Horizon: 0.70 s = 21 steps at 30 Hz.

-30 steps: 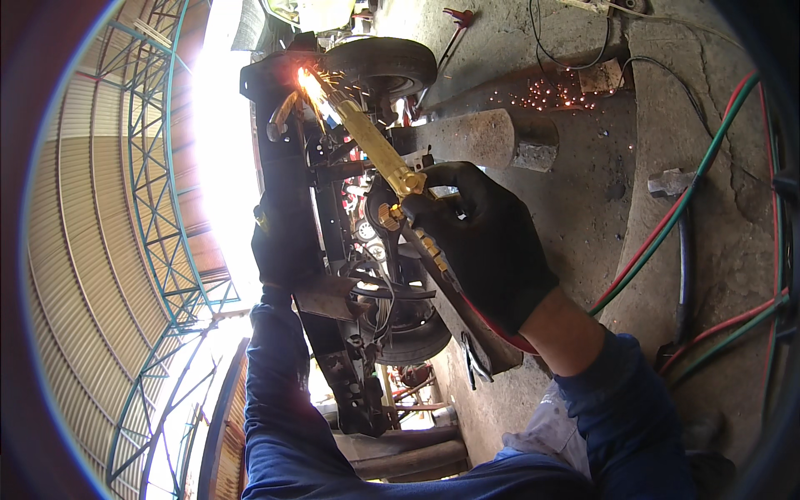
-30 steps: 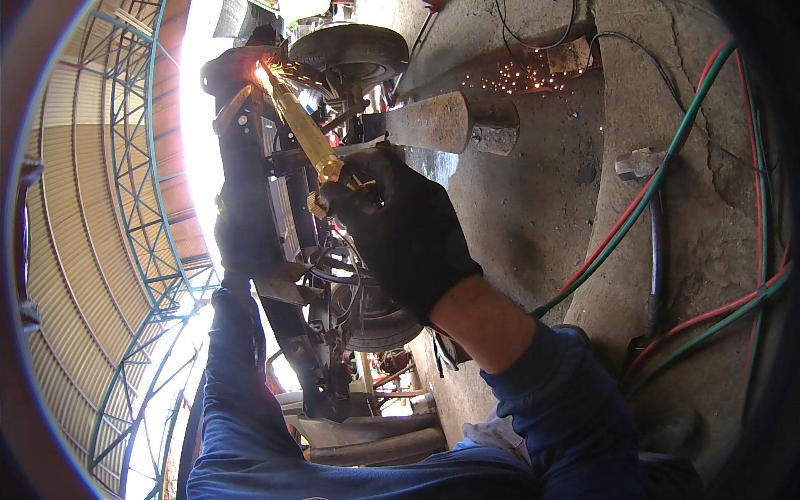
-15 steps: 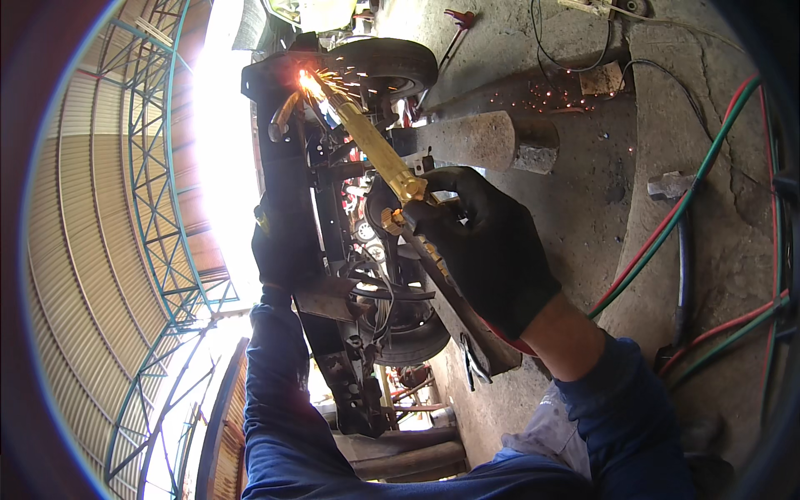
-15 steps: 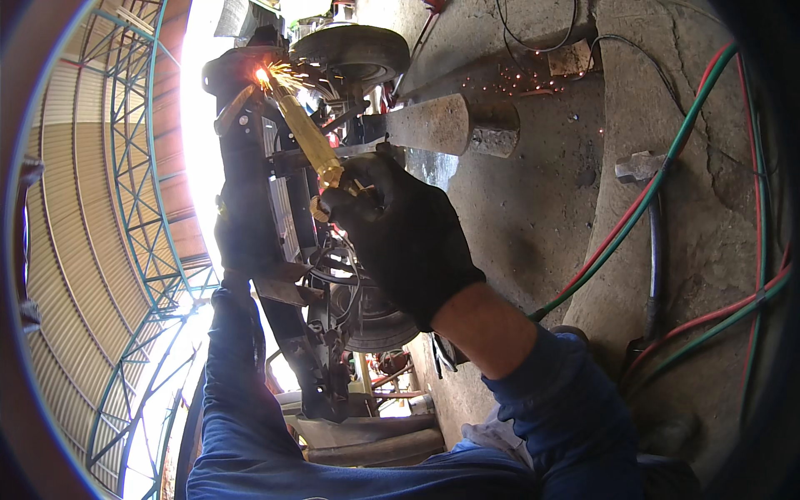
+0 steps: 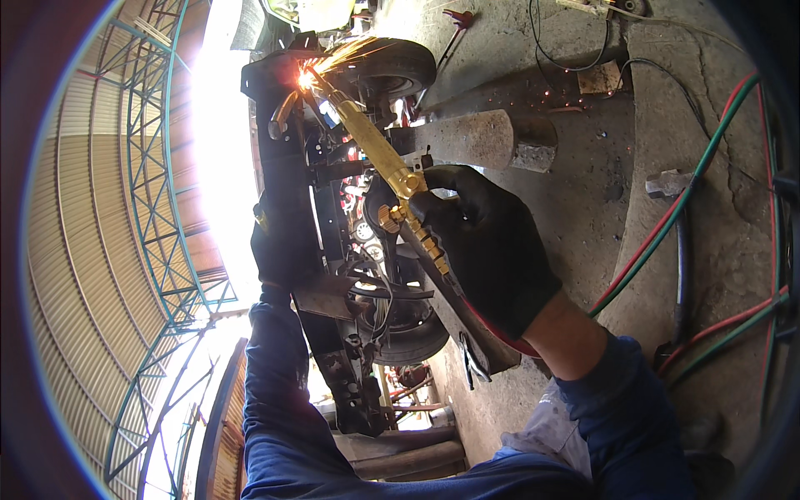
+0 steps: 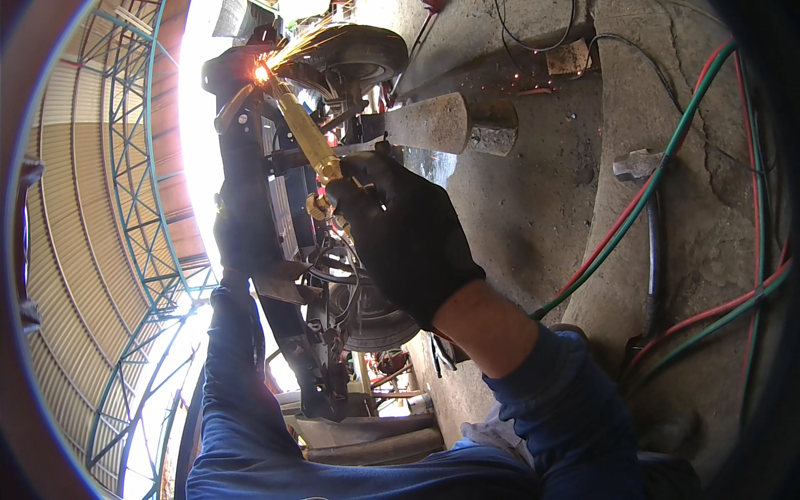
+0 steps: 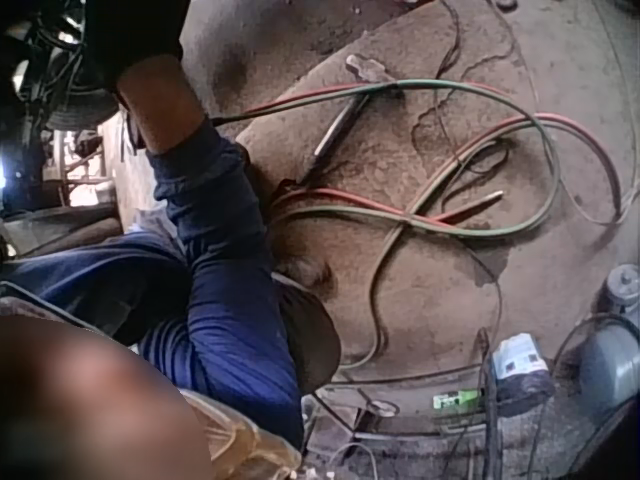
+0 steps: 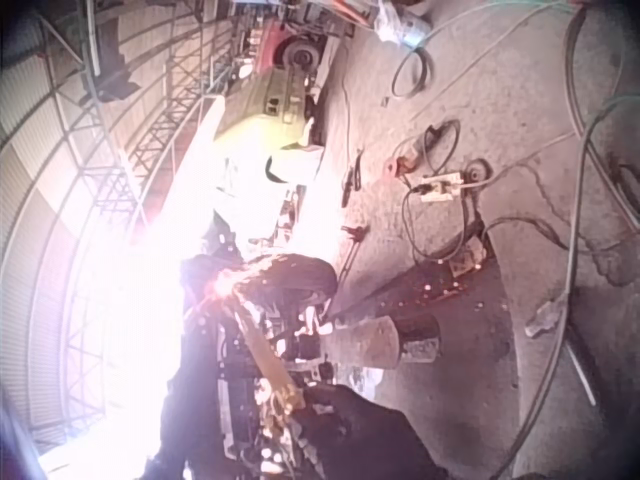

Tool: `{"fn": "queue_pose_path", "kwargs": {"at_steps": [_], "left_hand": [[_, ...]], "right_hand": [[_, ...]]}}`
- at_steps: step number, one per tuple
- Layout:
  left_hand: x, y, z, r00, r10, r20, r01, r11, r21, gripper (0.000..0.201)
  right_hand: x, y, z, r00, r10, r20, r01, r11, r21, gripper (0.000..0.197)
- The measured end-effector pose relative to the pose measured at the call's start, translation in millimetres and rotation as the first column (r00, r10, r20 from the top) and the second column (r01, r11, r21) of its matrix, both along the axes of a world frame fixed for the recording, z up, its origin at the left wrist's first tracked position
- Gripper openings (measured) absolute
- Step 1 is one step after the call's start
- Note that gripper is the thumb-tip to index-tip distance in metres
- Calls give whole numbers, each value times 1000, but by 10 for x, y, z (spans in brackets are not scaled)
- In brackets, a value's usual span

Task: The person uses a handheld oxy-acetylene torch to cut a section of a vehicle chassis frame. They then use a hammer to strike and separate the cut metal piece before continuing to cut another section of the frame.

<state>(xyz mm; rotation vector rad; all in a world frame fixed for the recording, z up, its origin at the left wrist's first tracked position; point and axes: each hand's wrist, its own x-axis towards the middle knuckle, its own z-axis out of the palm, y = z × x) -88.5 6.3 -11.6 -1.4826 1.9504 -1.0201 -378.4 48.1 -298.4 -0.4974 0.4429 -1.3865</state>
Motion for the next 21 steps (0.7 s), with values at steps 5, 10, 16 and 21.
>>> {"fn": "queue_pose_path", "kwargs": {"at_steps": [5,10,16,21], "left_hand": [[-5,-2,1,1000,-3,-7,3,1000,2,53],[-19,-14,3,1000,-6,-15,6,1000,6,54],[-28,-18,-15,1000,-7,-15,7,1000,8,54],[-26,-20,-25,1000,-8,-17,9,1000,11,54]], "right_hand": [[-21,6,2,999,22,24,-22,1000,10,40],[-36,16,6,1000,-2,-1,2,1000,8,41],[-30,26,28,990,-16,-138,17,1000,11,42],[-22,21,20,995,6,-99,-4,1000,19,42]]}}
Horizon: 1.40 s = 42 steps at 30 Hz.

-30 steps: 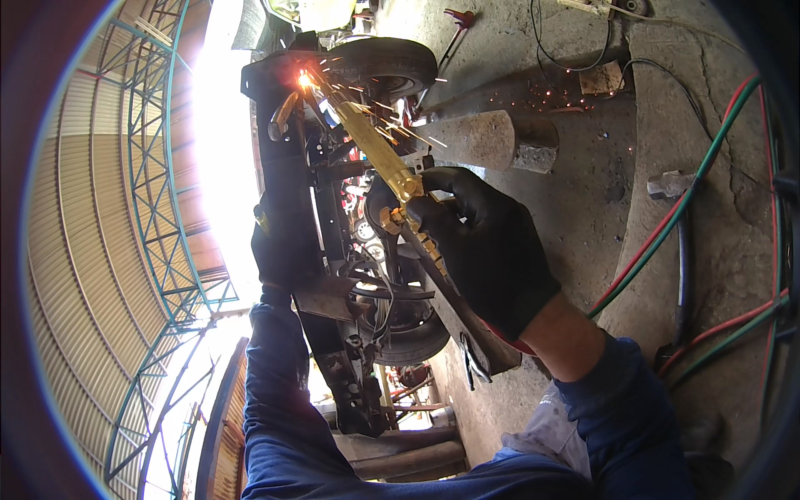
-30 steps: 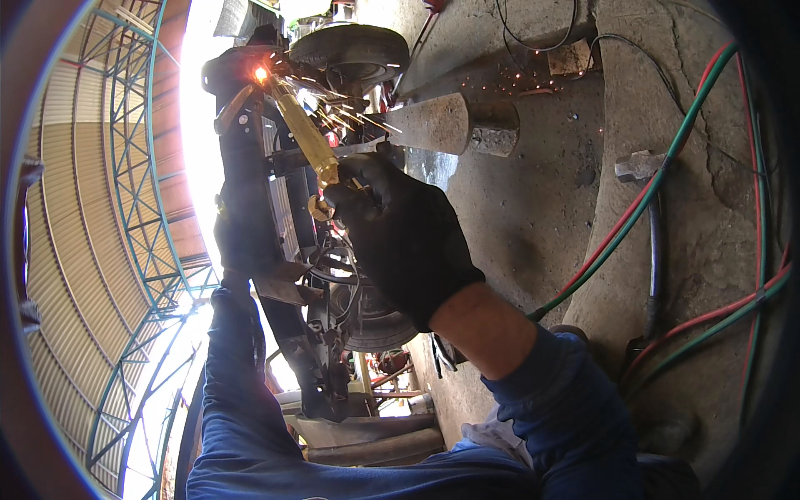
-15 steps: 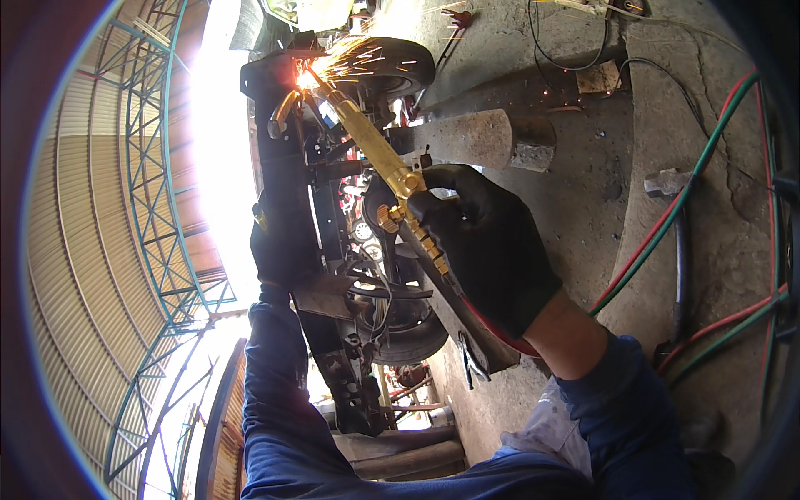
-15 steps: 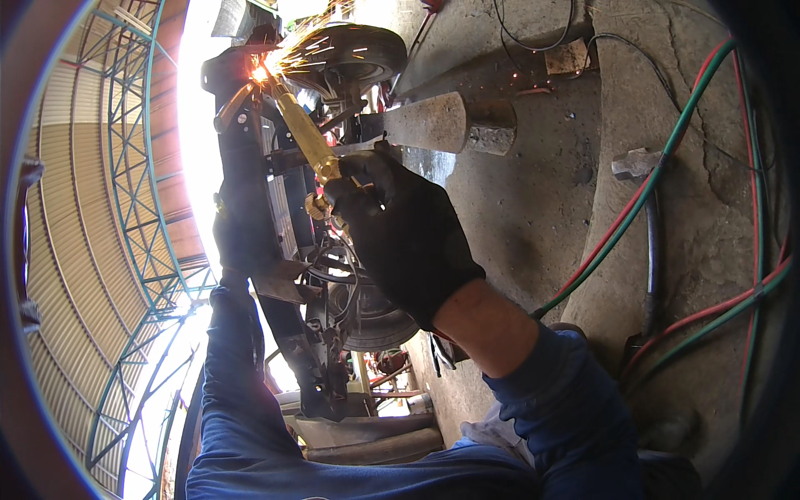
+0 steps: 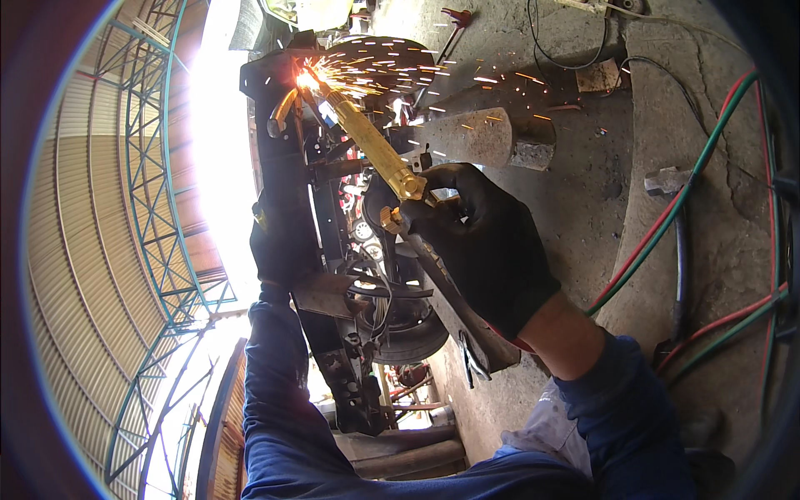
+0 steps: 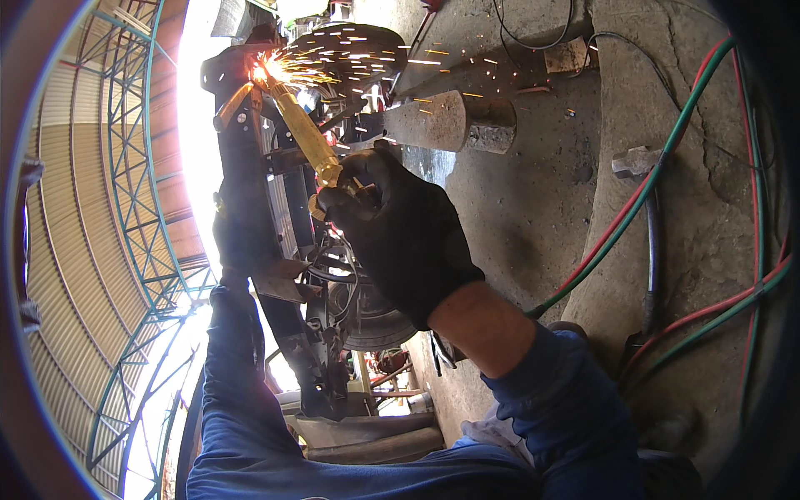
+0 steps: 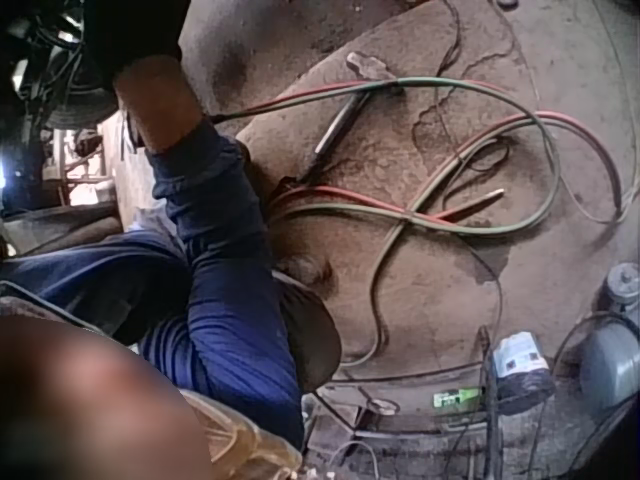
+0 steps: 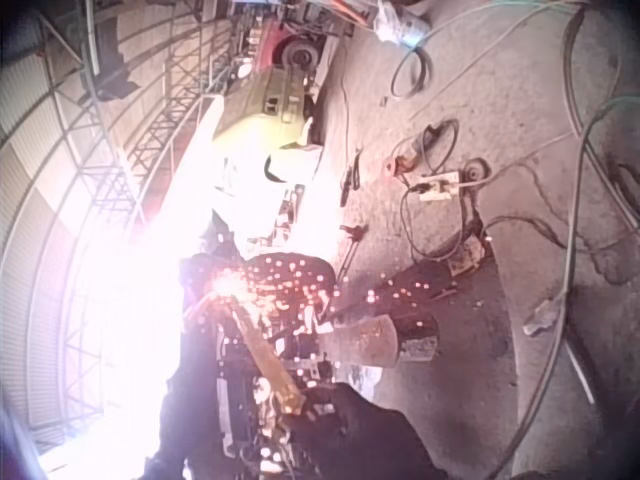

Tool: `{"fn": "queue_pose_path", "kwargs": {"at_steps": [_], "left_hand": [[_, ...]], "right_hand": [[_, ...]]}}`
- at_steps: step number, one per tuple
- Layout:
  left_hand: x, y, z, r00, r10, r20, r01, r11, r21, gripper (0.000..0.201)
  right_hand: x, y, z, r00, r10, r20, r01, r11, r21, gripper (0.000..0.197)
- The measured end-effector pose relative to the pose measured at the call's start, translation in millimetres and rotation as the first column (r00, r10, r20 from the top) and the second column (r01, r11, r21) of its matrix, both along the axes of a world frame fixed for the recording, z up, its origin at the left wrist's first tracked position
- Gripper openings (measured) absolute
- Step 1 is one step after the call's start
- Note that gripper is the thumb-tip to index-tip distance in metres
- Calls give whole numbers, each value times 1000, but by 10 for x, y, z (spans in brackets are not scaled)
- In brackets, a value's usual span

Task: The person uses a handheld oxy-acetylene torch to cut a section of a vehicle chassis frame. They then use a hammer to strike and separate the cut metal piece before continuing to cut another section of the frame.

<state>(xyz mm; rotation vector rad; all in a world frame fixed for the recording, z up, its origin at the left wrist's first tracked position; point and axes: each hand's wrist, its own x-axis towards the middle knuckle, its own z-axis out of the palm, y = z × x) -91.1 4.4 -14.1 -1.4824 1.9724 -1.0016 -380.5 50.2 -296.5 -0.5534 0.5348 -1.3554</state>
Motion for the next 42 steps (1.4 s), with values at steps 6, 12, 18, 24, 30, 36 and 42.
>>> {"fn": "queue_pose_path", "kwargs": {"at_steps": [6,12,18,24,30,36,42], "left_hand": [[26,1,11,1000,2,-1,-2,1000,-5,55],[53,8,27,1000,4,-3,-4,1000,-13,55],[62,10,33,1000,1,-6,-1,1000,-15,55],[50,14,37,1000,-3,-10,3,1000,-12,56],[40,0,49,1000,-5,-8,5,1000,-12,56],[42,-19,55,1000,-8,-7,8,1000,-12,56],[45,-15,51,1000,-6,-9,6,1000,-14,57]], "right_hand": [[29,-4,-4,999,-36,-5,36,999,-18,41],[25,-3,2,999,-52,7,52,998,-23,41],[-13,13,13,999,37,-18,-37,999,-23,35],[27,36,38,998,-31,-63,29,999,-37,37],[61,53,39,996,-57,-76,54,998,-31,38],[64,38,10,999,-26,-33,26,1000,-3,42],[63,40,7,999,-27,-29,27,1000,-12,42]]}}
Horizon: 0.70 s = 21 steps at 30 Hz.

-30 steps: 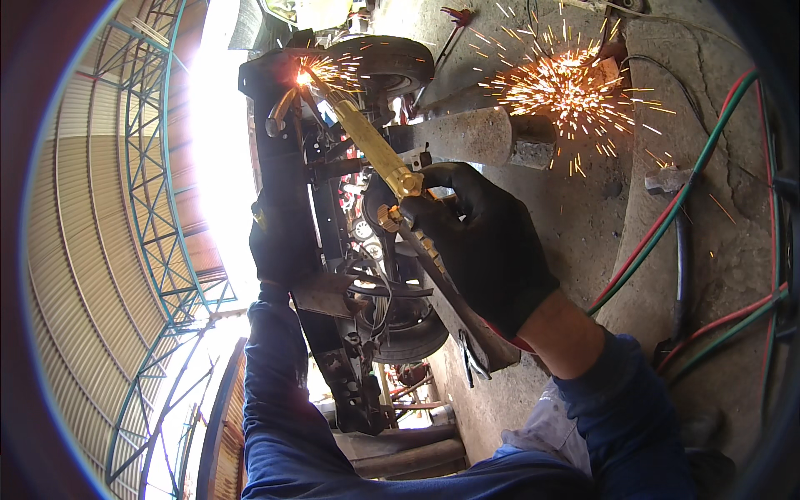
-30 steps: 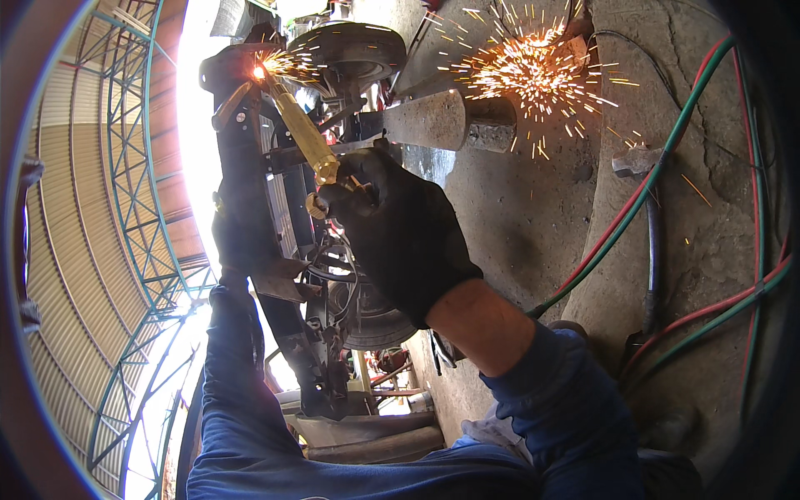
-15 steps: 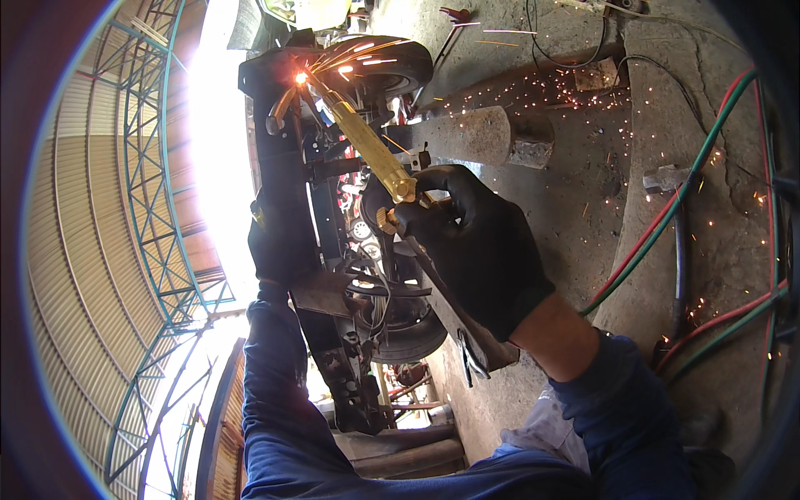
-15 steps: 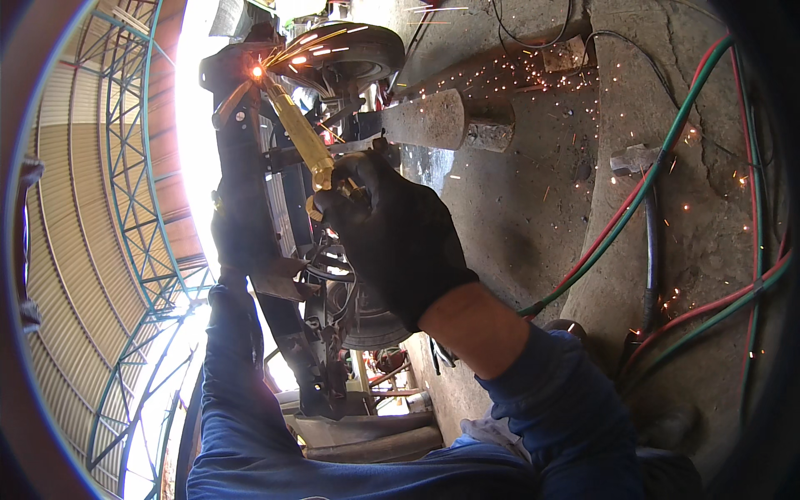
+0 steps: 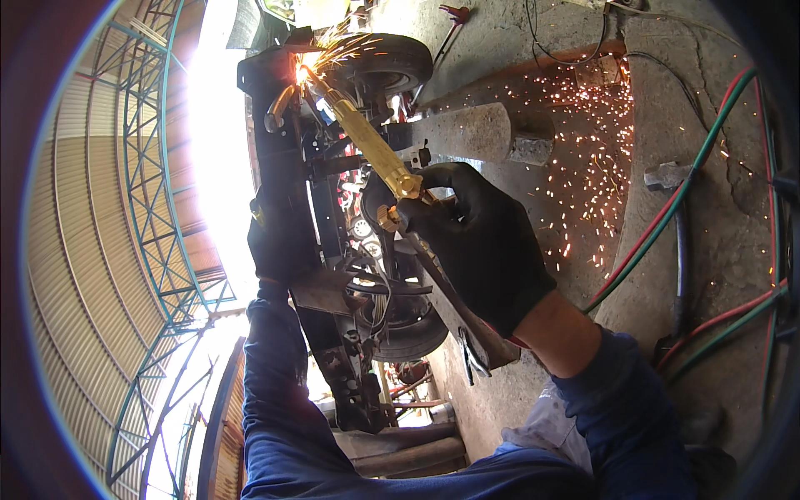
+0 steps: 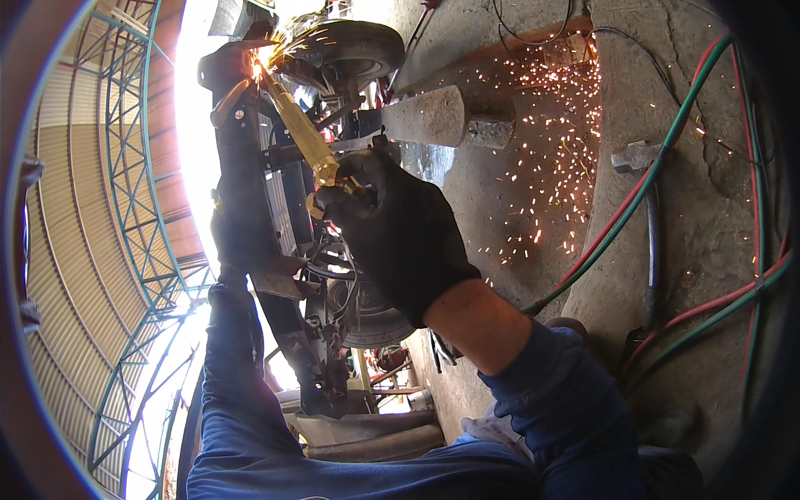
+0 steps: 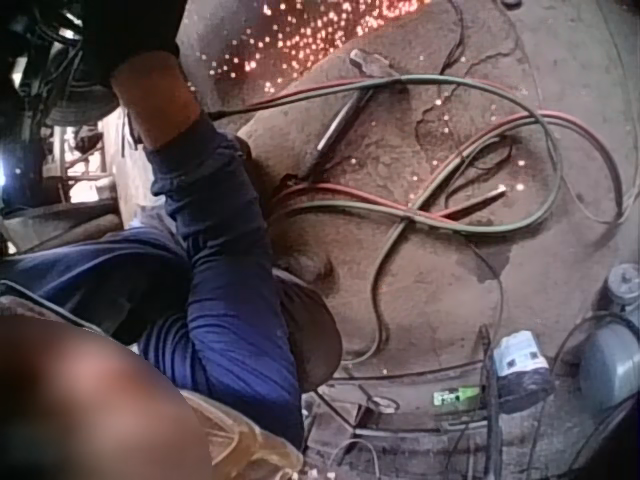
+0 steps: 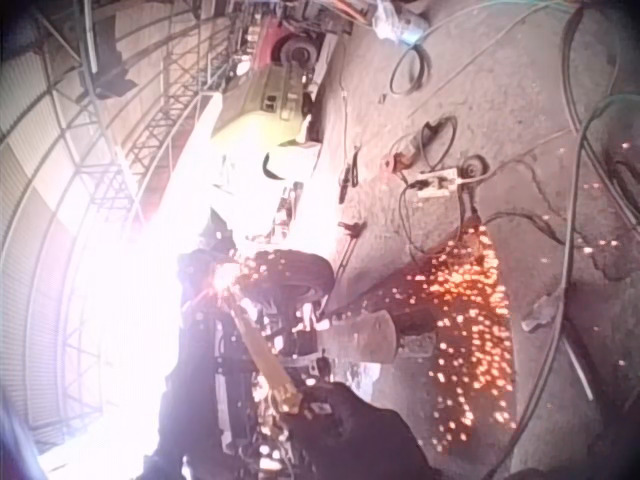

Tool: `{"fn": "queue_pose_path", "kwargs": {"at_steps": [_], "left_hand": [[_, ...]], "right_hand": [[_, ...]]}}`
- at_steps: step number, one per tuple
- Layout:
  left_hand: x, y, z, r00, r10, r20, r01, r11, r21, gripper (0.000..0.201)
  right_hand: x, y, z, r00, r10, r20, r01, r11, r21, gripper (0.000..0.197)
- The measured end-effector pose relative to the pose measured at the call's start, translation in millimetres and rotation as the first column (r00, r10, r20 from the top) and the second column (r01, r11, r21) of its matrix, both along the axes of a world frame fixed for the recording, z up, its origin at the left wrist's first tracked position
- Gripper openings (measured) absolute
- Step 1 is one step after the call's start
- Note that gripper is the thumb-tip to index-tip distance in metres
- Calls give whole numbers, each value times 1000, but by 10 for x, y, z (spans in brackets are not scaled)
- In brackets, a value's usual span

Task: The person uses a handheld oxy-acetylene torch to cut a section of a vehicle chassis frame. They then use a hammer to strike and separate the cut metal piece before continuing to cut another section of the frame.

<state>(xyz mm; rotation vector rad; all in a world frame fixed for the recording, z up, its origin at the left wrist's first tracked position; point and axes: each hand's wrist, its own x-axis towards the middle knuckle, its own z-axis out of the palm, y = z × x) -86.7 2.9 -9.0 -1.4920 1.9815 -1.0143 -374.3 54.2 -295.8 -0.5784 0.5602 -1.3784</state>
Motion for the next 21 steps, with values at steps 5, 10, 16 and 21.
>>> {"fn": "queue_pose_path", "kwargs": {"at_steps": [5,10,16,21], "left_hand": [[-4,-2,-9,1000,0,0,0,1000,2,57],[-5,-1,-17,1000,-3,0,3,1000,4,57],[9,-6,-16,1000,-2,0,2,1000,2,58],[22,-7,0,1000,-2,-1,2,1000,-2,58]], "right_hand": [[-6,3,2,1000,6,30,-6,1000,12,42],[10,7,10,1000,-22,10,22,1000,11,42],[-4,25,13,991,-51,-121,50,999,-13,41],[-19,30,-17,999,6,-38,-6,1000,-9,39]]}}
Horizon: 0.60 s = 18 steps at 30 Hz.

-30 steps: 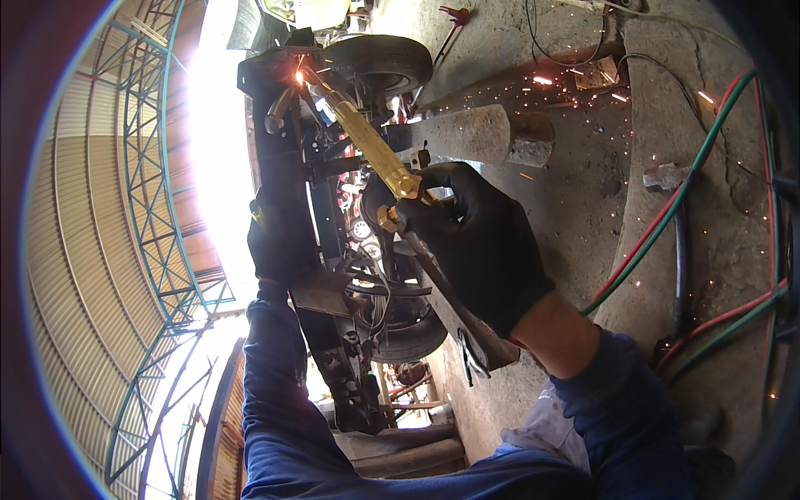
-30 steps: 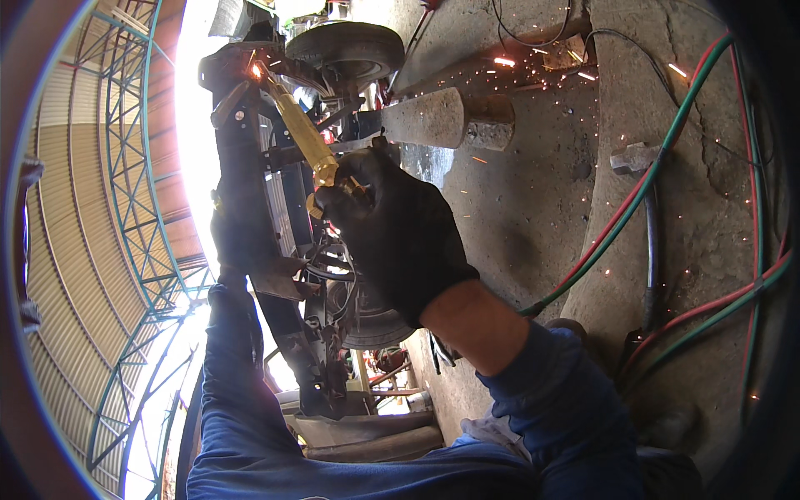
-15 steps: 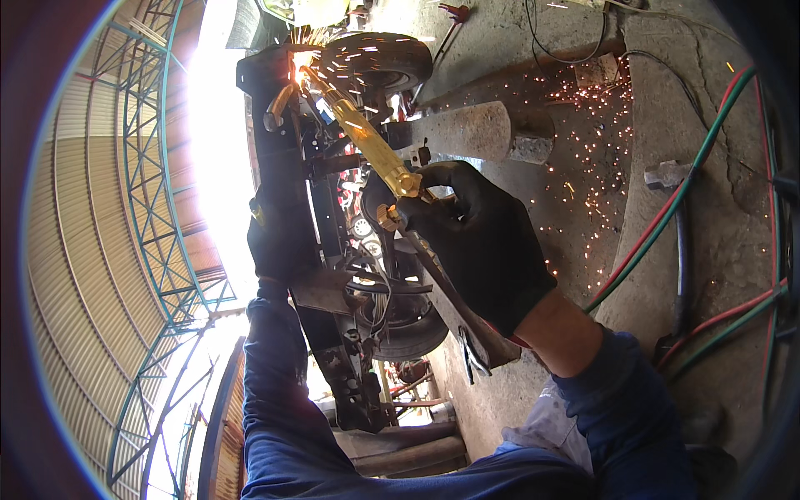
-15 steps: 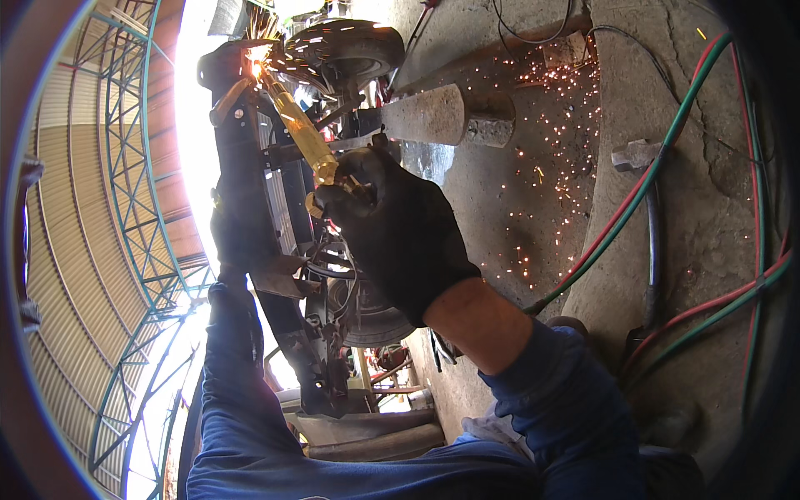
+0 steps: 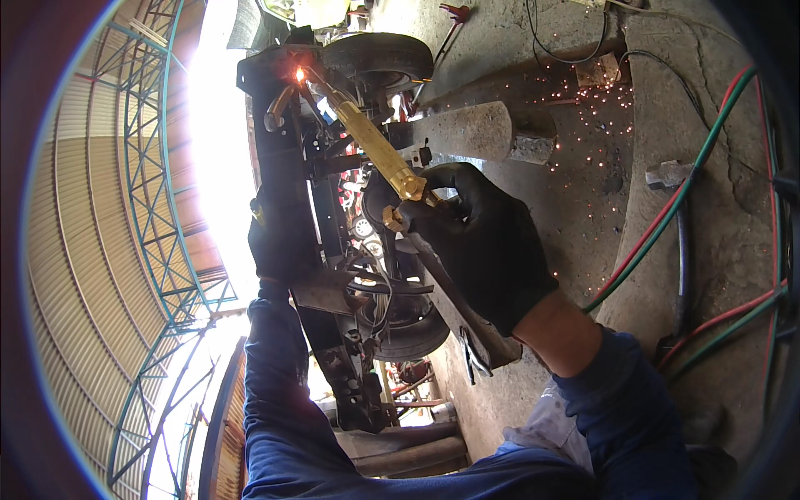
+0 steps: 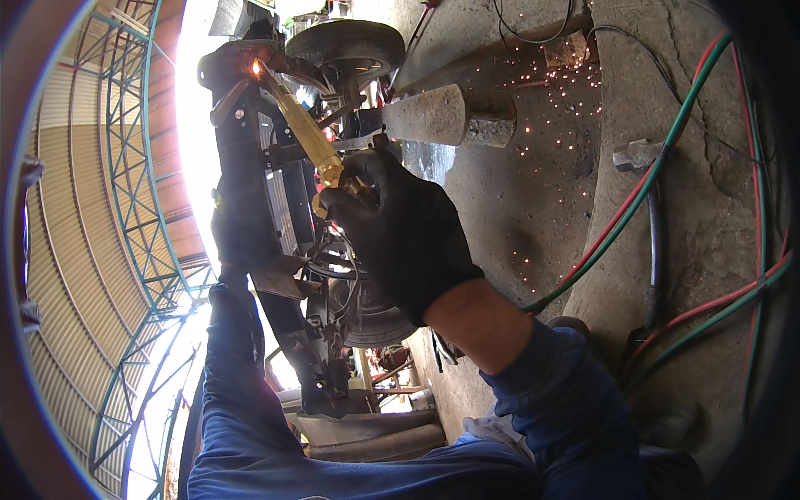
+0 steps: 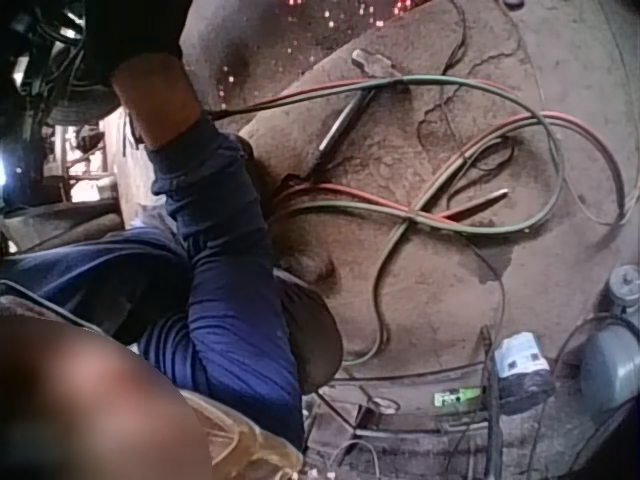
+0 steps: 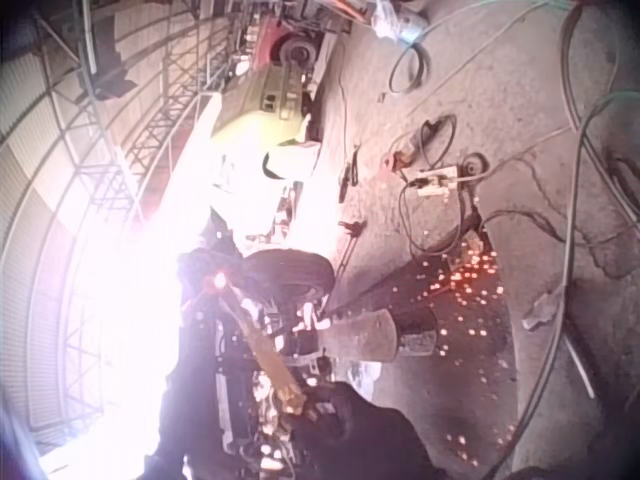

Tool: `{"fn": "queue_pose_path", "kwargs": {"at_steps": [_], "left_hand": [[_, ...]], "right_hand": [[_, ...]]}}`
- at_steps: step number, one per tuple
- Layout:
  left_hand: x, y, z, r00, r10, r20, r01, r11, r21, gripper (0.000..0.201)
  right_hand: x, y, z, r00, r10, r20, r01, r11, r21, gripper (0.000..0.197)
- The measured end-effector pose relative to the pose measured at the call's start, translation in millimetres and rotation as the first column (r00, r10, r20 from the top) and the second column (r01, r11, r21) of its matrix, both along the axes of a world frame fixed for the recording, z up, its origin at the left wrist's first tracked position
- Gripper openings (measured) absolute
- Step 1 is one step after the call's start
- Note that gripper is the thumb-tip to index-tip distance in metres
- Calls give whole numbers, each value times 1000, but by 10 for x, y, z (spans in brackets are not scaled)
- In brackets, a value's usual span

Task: The person uses a handheld oxy-acetylene torch to cut a section of a vehicle chassis frame. They then use a hammer to strike and separate the cut metal piece before continuing to cut another section of the frame.

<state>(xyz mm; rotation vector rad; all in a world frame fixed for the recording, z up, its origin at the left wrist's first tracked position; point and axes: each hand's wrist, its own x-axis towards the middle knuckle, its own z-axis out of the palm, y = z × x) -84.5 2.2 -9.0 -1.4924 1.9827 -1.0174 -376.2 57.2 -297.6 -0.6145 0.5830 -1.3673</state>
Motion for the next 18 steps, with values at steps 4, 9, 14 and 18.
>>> {"fn": "queue_pose_path", "kwargs": {"at_steps": [4,9,14,18], "left_hand": [[7,4,9,1000,2,-1,-2,1000,-3,58],[9,6,12,1000,1,-4,-1,1000,-4,59],[12,7,16,1000,0,-1,0,1000,-1,59],[18,8,13,1000,0,-1,0,1000,-1,59]], "right_hand": [[40,-18,10,999,-5,44,4,1000,24,45],[33,-16,-11,999,29,36,-29,1000,-6,42],[24,-13,-4,996,30,81,-29,999,-14,41],[33,-29,-12,992,55,113,-57,998,9,40]]}}
